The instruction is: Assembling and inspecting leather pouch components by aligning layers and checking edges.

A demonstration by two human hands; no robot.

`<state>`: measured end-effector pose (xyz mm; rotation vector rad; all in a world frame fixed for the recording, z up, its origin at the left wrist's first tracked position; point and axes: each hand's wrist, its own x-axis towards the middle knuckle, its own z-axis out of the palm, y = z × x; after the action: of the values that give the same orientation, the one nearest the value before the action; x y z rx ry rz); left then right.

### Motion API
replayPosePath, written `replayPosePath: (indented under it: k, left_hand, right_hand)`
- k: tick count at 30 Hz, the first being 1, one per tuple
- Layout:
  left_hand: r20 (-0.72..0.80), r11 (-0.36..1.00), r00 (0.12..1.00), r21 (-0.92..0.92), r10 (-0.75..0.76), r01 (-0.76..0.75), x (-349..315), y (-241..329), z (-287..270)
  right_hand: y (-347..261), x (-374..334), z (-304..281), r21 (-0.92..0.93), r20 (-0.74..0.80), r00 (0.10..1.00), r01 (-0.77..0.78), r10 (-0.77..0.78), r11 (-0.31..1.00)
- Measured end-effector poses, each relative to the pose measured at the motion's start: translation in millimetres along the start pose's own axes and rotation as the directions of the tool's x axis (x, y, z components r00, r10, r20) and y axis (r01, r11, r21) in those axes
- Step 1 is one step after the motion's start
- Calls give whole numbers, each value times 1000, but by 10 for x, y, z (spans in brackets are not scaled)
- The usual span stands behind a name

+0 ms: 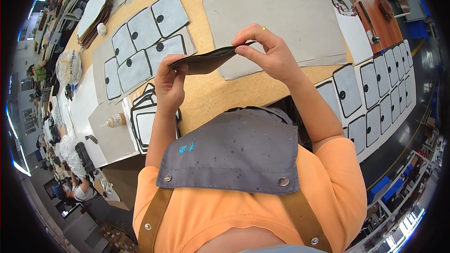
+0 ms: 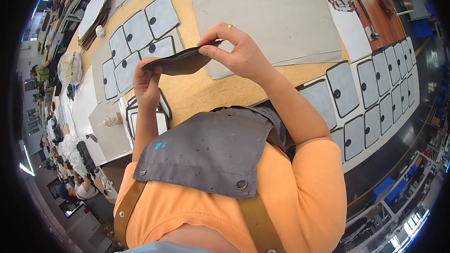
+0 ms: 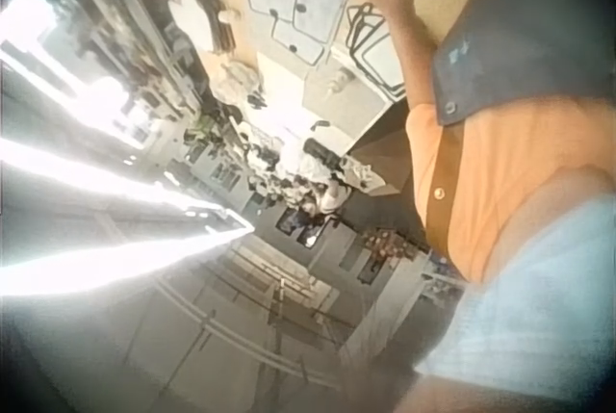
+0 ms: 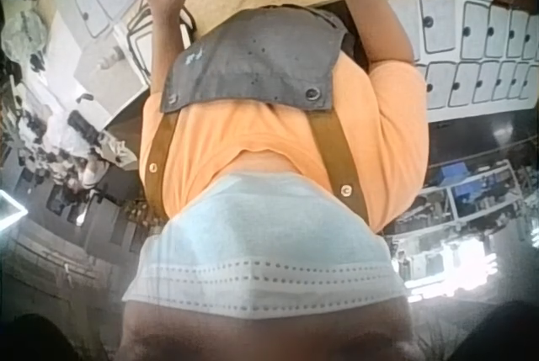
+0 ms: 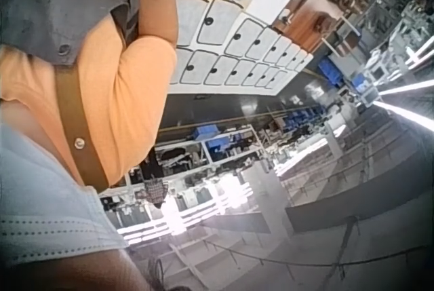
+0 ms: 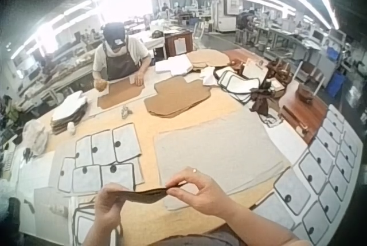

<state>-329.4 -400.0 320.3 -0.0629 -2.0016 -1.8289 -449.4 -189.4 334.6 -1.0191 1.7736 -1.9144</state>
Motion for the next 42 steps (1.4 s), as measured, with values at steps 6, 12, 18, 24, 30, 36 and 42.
replayPosePath:
  k: [6, 12, 18, 24, 30, 36, 42]
  left_hand:
    - [17, 1000, 1000, -13, -23, 24, -20, -17, 11]
    - [34, 994, 996, -67, -81, 83, -48, -44, 3]
    - [1, 990, 992, -53, -129, 129, -9, 48, 90]
    - [68, 900, 997, 432, 37, -63, 113, 266, 165]
    - [53, 857, 998, 514, 16, -41, 96, 299, 162]
    - [50, 710, 999, 703, 10, -43, 93, 419, 198]
    - [71, 649, 990, 749, 123, -135, 113, 461, 291]
  right_hand:
    - [13, -14, 56, -61, -22, 1000, 3, -4, 998]
    - [12, -43, 129, 12, -66, 992, -104, 105, 994]
    - [24, -65, 155, -67, -106, 993, -67, 59, 996]
    - [-96, -86, 202, -200, -101, 995, 7, -27, 980]
    - [-91, -66, 210, -282, -96, 988, 86, -117, 956]
    - [-138, -70, 231, -335, -80, 988, 99, -132, 937]
    - [-228, -47, 146, -326, -34, 993, 98, -115, 940]
